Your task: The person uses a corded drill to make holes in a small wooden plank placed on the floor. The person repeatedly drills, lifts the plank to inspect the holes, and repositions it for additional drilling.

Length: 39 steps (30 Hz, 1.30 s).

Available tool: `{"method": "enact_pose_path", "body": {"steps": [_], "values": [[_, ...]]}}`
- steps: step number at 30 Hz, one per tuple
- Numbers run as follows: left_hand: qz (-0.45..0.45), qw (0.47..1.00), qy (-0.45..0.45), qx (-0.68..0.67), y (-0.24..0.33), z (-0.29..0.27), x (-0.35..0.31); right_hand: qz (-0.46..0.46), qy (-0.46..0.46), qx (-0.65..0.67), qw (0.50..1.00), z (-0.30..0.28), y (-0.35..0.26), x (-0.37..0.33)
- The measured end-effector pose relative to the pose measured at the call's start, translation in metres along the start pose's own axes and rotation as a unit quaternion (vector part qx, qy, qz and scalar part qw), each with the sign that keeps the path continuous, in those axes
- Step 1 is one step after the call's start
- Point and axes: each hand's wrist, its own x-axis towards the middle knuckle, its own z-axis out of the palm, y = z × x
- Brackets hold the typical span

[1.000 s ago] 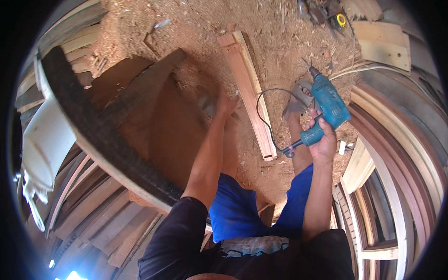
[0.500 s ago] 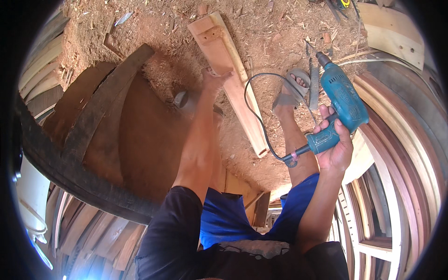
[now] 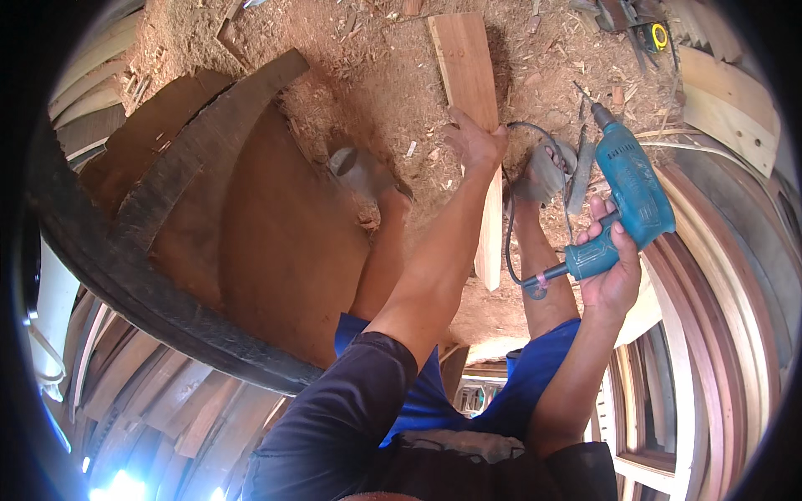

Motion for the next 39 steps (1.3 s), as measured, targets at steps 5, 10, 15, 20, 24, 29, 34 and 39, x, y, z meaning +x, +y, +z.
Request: {"method": "enact_pose_path", "body": {"steps": [5,10,15,20,24,29,34,39], "values": [[0.0,1.0,-0.001,-0.028,0.003,0.004,-0.002,0.001,0.0,-0.013,1.0,0.004,-0.005,0.002],[-0.013,0.998,-0.045,-0.041,0.003,-0.006,0.0,0.002,-0.005,-0.009,1.0,0.005,-0.005,0.004],[-0.017,0.998,-0.058,-0.03,0.002,-0.01,0.003,0.009,-0.004,-0.005,1.0,0.004,-0.003,0.002],[-0.025,0.997,-0.064,-0.029,0.005,-0.009,0.003,0.015,0.0,-0.011,1.0,0.007,-0.001,0.001],[-0.012,0.998,-0.053,-0.041,0.003,-0.007,0.003,0.015,-0.004,-0.013,1.0,0.007,0.0,0.0],[-0.006,0.997,-0.063,-0.044,-0.002,-0.005,0.009,0.02,-0.001,-0.014,1.0,0.008,0.0,-0.001],[0.053,0.993,-0.076,-0.071,-0.016,-0.014,0.019,0.02,-0.008,-0.009,1.0,0.007,0.001,-0.002],[0.126,0.965,-0.102,-0.207,-0.074,-0.039,0.063,0.026,-0.01,-0.008,1.0,0.007,0.002,-0.002]]}}
